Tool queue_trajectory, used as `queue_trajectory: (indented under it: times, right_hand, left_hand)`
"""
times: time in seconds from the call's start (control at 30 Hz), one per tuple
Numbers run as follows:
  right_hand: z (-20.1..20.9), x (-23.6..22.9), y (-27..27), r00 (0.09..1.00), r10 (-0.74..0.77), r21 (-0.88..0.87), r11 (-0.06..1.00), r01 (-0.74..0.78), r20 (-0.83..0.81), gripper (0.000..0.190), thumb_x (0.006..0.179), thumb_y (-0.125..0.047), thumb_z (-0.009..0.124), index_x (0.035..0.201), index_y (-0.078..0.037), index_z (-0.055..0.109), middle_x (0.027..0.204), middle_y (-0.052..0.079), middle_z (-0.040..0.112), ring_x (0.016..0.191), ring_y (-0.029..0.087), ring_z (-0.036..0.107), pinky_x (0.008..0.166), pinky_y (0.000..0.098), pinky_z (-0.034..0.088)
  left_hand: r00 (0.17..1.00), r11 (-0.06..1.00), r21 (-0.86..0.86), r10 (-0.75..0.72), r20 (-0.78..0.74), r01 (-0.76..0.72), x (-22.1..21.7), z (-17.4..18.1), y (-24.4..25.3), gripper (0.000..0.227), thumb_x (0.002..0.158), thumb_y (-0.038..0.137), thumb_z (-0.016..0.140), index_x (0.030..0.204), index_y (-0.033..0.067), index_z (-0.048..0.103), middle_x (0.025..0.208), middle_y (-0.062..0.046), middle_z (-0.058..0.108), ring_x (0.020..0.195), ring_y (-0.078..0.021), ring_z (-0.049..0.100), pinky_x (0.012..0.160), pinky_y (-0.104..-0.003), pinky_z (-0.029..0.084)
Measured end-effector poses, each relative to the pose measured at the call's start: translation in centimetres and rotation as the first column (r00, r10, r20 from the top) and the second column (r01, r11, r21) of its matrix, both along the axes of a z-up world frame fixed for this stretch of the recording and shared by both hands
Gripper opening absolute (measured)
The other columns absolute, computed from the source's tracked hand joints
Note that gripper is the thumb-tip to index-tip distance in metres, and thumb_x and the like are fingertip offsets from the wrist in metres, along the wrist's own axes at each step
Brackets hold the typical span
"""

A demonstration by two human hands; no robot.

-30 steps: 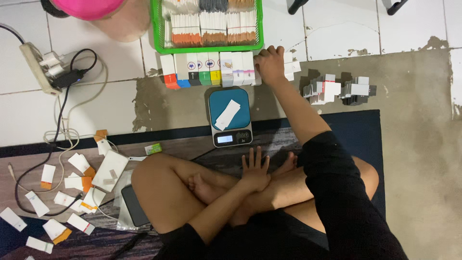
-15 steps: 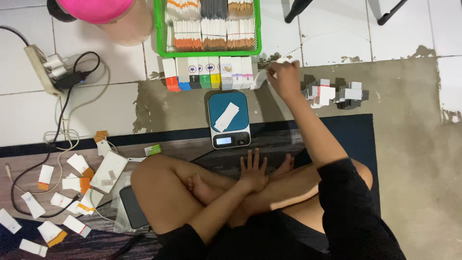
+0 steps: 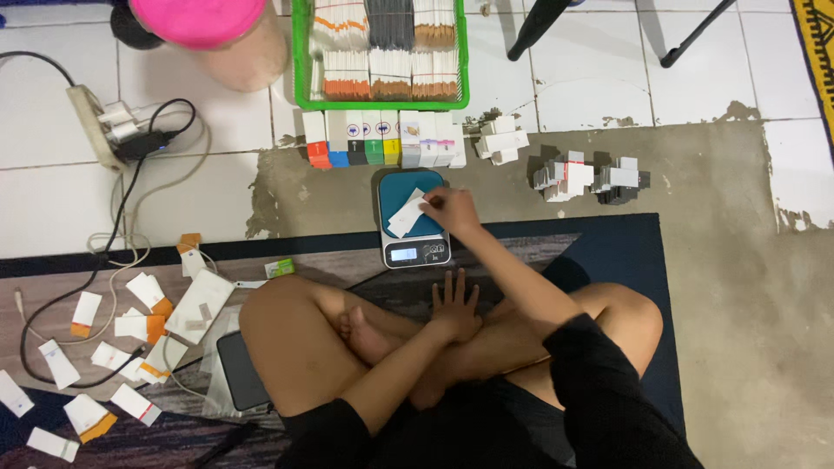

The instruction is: The person places small paper slips onto a scale by hand and luego moves them into sorted piles.

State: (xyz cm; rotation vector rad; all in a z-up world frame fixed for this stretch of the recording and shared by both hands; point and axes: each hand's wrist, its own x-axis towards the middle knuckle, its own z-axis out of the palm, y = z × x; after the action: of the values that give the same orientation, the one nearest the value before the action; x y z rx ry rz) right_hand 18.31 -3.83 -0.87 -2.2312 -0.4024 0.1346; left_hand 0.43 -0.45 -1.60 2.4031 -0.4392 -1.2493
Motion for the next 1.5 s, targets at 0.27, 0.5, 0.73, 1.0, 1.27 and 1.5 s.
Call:
queue_trajectory:
  times: [0.27, 0.5, 0.73, 1.0, 1.27, 1.5]
  right_hand:
    - [3.5, 3.1, -1.6, 0.951, -0.08, -0.276, 0.947, 0.167, 0.3, 0.017, 0.081, -0.017, 0.076, 0.097, -0.014, 0.072, 0.079, 0.008, 0.069, 0.08, 0.03, 0.067, 0.078, 0.0432, 0.046]
    - [-0.1, 12.4, -4.6, 0.861, 0.093, -0.594, 0.76, 0.263, 0.5, 0.008, 0.087, -0.015, 0.074, 0.094, -0.017, 0.076, 0.086, 0.002, 0.072, 0.094, 0.022, 0.066, 0.086, 0.0424, 0.038]
    - [-7.6, 17.9, -5.1, 0.82, 0.378, -0.836, 0.511, 0.201, 0.429, 0.008, 0.079, -0.022, 0.064, 0.071, -0.02, 0.064, 0.076, -0.002, 0.062, 0.082, 0.026, 0.051, 0.078, 0.0417, 0.032]
    - [-7.0, 17.8, -5.0, 0.753, 0.363, -0.736, 0.637, 0.228, 0.548, 0.016, 0.062, -0.005, 0.067, 0.059, -0.019, 0.061, 0.062, 0.0, 0.057, 0.071, 0.025, 0.05, 0.078, 0.0419, 0.032]
    - [-5.5, 17.2, -4.6, 0.732, 0.364, -0.723, 0.645, 0.248, 0.576, 0.015, 0.066, -0.008, 0.069, 0.061, -0.02, 0.061, 0.063, -0.003, 0.058, 0.07, 0.022, 0.051, 0.074, 0.0393, 0.032]
    - [-5.0, 17.5, -4.7, 0.751, 0.24, -0.566, 0.797, 0.21, 0.616, 0.012, 0.065, -0.008, 0.072, 0.066, -0.019, 0.066, 0.065, -0.002, 0.058, 0.069, 0.023, 0.051, 0.069, 0.0379, 0.03]
  left_hand:
    - [1.0, 1.0, -0.019, 0.004, -0.011, -0.004, 0.1, 1.4, 0.4, 0.073, 0.092, 0.038, 0.032, 0.158, 0.0127, 0.013, 0.161, -0.02, -0.024, 0.145, -0.0458, -0.025, 0.112, -0.069, -0.01]
    - [1.0, 0.998, -0.06, 0.022, -0.002, -0.022, 0.3, 1.0, 0.5, 0.072, 0.093, 0.038, 0.03, 0.158, 0.0101, 0.013, 0.161, -0.023, -0.021, 0.145, -0.0468, -0.025, 0.112, -0.069, -0.012]
    - [0.987, 0.999, 0.035, -0.031, -0.159, 0.037, 2.0, 4.5, 0.9, 0.066, 0.1, 0.035, 0.023, 0.158, 0.0176, -0.004, 0.157, -0.016, -0.034, 0.143, -0.0396, -0.034, 0.115, -0.063, -0.015]
    - [0.989, 0.999, 0.033, -0.017, -0.147, 0.022, 2.0, 4.0, 0.7, 0.067, 0.1, 0.04, 0.025, 0.158, 0.0179, -0.002, 0.158, -0.015, -0.033, 0.143, -0.0394, -0.034, 0.115, -0.064, -0.015]
    - [0.989, 1.0, 0.006, -0.021, -0.149, 0.023, 2.0, 4.3, 0.9, 0.067, 0.101, 0.037, 0.025, 0.158, 0.0167, -0.003, 0.157, -0.016, -0.035, 0.143, -0.0405, -0.035, 0.115, -0.065, -0.015]
    - [0.993, 0.999, 0.017, -0.036, -0.115, 0.038, 1.7, 3.6, 0.7, 0.067, 0.1, 0.038, 0.024, 0.158, 0.0166, -0.004, 0.157, -0.018, -0.032, 0.143, -0.0425, -0.032, 0.115, -0.066, -0.013]
